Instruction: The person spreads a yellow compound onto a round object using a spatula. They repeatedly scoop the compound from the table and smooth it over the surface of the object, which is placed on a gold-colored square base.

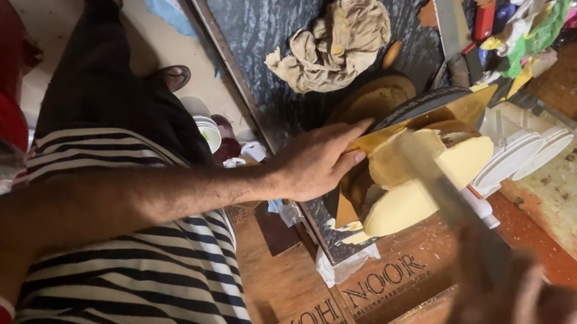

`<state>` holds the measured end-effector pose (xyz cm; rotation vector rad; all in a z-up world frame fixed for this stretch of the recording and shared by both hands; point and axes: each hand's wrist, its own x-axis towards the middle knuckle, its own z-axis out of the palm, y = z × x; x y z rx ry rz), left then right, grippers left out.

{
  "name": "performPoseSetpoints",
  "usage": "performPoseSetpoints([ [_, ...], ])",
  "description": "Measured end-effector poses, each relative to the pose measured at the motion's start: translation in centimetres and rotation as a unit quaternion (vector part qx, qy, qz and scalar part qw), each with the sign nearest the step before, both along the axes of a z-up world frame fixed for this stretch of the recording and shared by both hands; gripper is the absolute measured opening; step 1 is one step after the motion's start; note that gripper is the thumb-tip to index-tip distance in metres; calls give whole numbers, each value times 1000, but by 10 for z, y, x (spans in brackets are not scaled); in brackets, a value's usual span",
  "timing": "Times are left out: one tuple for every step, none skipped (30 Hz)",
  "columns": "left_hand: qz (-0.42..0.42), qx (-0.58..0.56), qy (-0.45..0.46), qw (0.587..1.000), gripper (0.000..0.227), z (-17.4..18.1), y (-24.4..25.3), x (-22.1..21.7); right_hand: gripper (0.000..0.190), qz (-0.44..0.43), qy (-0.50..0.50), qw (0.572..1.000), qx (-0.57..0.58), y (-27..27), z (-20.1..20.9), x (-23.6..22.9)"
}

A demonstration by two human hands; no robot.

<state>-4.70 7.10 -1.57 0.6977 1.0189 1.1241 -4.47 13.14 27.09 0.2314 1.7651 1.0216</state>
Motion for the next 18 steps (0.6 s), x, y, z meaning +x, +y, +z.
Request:
performPoseSetpoints([
  [-11,-6,-1,1000,57,1,-2,0,34,-14,-19,1000,11,10,0,4],
  [8,10,11,1000,56,0,-3,0,32,-28,-38,999,21,17,3,8],
  [27,26,21,999,56,0,-5,1,37,-45,-33,998,9,25,5,14],
  [45,43,31,998,55,-1,-5,3,38,-57,-30,998,2,26,8,20],
  [73,64,49,994,54,-3,-4,4,38,-57,-22,998,-6,22,9,28],
  [101,85,65,989,53,-5,-1,5,38,-58,-15,998,-13,16,10,35],
  [127,108,82,983,52,-8,3,5,38,-54,-4,998,-15,4,12,41],
  [67,56,53,995,52,-9,7,5,39,-46,19,999,-20,-9,11,50],
  [6,8,26,1000,53,-11,14,2,39,-38,42,998,-24,-23,10,57],
  [-56,-40,-1,998,55,-12,22,-1,40,-30,66,997,-28,-38,8,64],
  [-44,-32,12,998,54,-12,31,-4,40,-31,93,995,-27,-51,6,71],
  [-32,-23,24,999,53,-10,40,-6,41,-32,118,992,-25,-64,5,79],
  [-20,-14,39,999,52,-9,48,-8,41,-34,144,989,-23,-73,4,89],
  [-1,-9,63,998,50,-8,57,-9,42,-57,171,983,-18,-84,4,102],
  [16,0,89,996,48,-10,65,-9,42,-88,204,975,-12,-95,3,118],
  [32,9,114,993,46,-11,70,-6,43,-118,238,964,-8,-106,6,138],
  [120,77,137,980,40,-12,69,0,44,-180,289,940,-12,-118,10,162],
  [204,149,155,955,35,-16,64,7,40,-220,372,900,-56,-127,14,190],
])
